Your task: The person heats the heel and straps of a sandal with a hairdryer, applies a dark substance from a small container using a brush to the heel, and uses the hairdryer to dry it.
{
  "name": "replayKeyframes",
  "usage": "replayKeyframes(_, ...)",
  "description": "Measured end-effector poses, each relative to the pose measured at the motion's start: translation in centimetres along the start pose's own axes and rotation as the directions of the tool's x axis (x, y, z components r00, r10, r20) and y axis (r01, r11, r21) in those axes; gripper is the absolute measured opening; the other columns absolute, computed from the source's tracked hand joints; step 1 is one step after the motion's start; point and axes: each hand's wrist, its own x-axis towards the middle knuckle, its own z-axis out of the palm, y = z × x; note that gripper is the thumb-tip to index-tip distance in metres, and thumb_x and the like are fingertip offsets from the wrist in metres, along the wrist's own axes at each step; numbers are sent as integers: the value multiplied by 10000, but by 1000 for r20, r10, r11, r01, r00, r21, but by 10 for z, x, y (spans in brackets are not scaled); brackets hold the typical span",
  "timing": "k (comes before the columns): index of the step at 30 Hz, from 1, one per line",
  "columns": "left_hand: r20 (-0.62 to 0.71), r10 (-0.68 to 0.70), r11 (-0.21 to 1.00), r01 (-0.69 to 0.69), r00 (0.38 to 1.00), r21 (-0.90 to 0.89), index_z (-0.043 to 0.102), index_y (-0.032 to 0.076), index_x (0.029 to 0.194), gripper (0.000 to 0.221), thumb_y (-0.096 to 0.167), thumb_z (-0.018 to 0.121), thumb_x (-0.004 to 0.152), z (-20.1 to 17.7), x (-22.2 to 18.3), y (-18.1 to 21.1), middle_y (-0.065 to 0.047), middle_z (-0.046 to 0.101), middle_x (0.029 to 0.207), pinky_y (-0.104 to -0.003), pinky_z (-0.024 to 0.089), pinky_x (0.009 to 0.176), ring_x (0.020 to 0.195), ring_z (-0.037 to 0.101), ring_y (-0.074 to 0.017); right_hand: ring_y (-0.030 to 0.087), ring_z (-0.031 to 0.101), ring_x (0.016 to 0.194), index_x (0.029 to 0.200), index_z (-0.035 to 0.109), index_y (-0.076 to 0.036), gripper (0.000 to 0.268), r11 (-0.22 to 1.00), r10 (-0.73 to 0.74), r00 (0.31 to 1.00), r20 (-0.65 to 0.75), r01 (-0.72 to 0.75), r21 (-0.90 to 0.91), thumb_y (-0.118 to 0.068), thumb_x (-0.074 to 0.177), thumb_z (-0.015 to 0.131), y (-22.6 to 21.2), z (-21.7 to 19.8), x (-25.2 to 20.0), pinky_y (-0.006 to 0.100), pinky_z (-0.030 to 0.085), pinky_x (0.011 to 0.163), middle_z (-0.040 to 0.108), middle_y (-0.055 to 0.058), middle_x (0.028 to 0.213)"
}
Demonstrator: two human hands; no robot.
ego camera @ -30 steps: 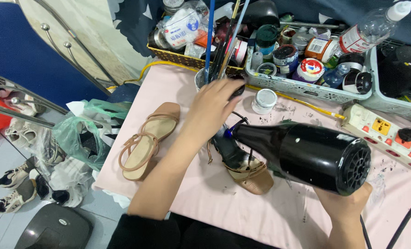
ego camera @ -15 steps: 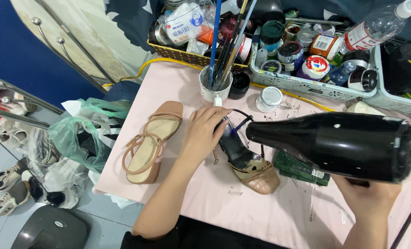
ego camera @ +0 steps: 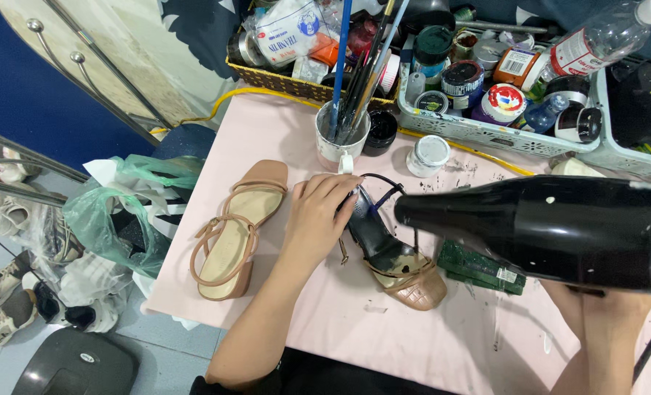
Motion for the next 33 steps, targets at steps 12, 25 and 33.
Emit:
replayKeyframes(12, -26, -17, 1000, 16, 1000, -10, 728, 167, 1197, 253, 196, 706, 947, -3, 0, 3, 15, 738, 1164, -374, 368, 941, 1126, 615, -186, 203, 703, 978, 1220, 663, 3, 529, 999, 36, 999, 32, -35, -25, -131, 780, 925, 1, -11, -7, 272, 546, 890, 716, 122, 1113)
replayKeyframes(25, -48, -21, 998, 19, 999, -52, 726, 155, 1210, 262, 188, 712, 950, -6, -1, 6, 12, 745, 1141, -367, 361, 914, 1095, 627, -187, 193, 663, 1114, 1343, 568, 3, 627, 981, 87, 995, -44, -78, 178, -176, 806, 838, 6, -3, -14, 295, 533, 1007, 661, 107, 1278)
replayKeyframes(33, -60, -5, 1000, 4, 998, -10, 728, 149, 1189, 241, 157, 711, 948, -4, -2, 6, 24, 746, 1132, -368, 365, 914, 1072, 620, -187, 247, 703, 768, 1006, 740, -30, 288, 904, -227, 967, 119, 255, -342, -148, 811, 916, 23, 7, 0, 319, 535, 667, 732, 100, 914)
